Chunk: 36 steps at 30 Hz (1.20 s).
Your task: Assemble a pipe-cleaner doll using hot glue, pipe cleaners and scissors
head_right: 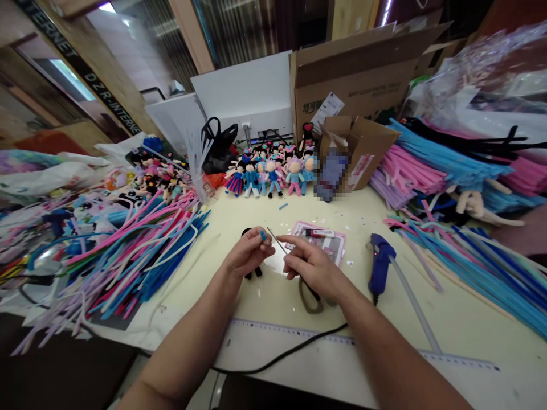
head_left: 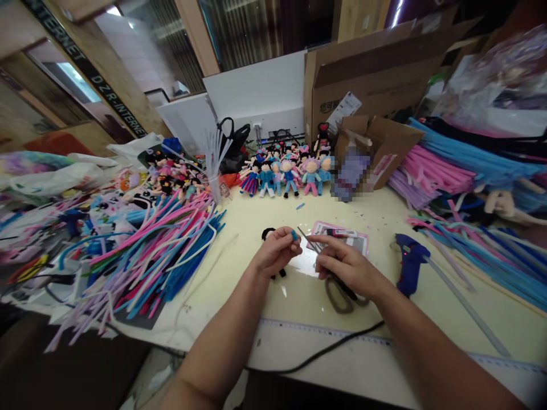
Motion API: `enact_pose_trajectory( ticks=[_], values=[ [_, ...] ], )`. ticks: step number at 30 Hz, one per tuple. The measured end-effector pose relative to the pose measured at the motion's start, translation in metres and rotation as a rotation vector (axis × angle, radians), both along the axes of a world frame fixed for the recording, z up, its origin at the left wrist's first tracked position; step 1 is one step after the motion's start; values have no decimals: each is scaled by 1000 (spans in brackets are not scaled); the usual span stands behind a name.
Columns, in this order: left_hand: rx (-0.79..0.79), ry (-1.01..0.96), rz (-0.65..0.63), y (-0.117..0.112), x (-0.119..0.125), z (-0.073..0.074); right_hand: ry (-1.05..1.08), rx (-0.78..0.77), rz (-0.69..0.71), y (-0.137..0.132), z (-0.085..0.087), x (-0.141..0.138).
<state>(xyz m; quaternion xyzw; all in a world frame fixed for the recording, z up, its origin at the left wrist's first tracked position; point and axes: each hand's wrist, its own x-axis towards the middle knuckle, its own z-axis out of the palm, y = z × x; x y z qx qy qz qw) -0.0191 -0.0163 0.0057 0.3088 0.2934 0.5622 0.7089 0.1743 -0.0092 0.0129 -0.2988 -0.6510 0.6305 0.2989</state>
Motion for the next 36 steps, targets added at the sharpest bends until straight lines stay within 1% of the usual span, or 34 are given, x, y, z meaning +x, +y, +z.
enact_pose_trajectory(
  ticks=[4, 11, 17, 25, 36],
  values=[
    [15, 1, 54, 2, -2, -1, 29, -32, 7, -7, -1, -5],
    [3, 18, 94, 3, -1, -1, -9, -10, -11, -9, -2, -5],
    [9, 22, 101, 3, -1, -1, -45, 31, -32, -10, 0, -5],
    [20, 14, 103, 5, -1, -4, -44, 29, -34, -11, -1, -6],
    [-19, 3, 130, 5, 0, -4, -80, 94, -40, -12, -1, -6]
  ],
)
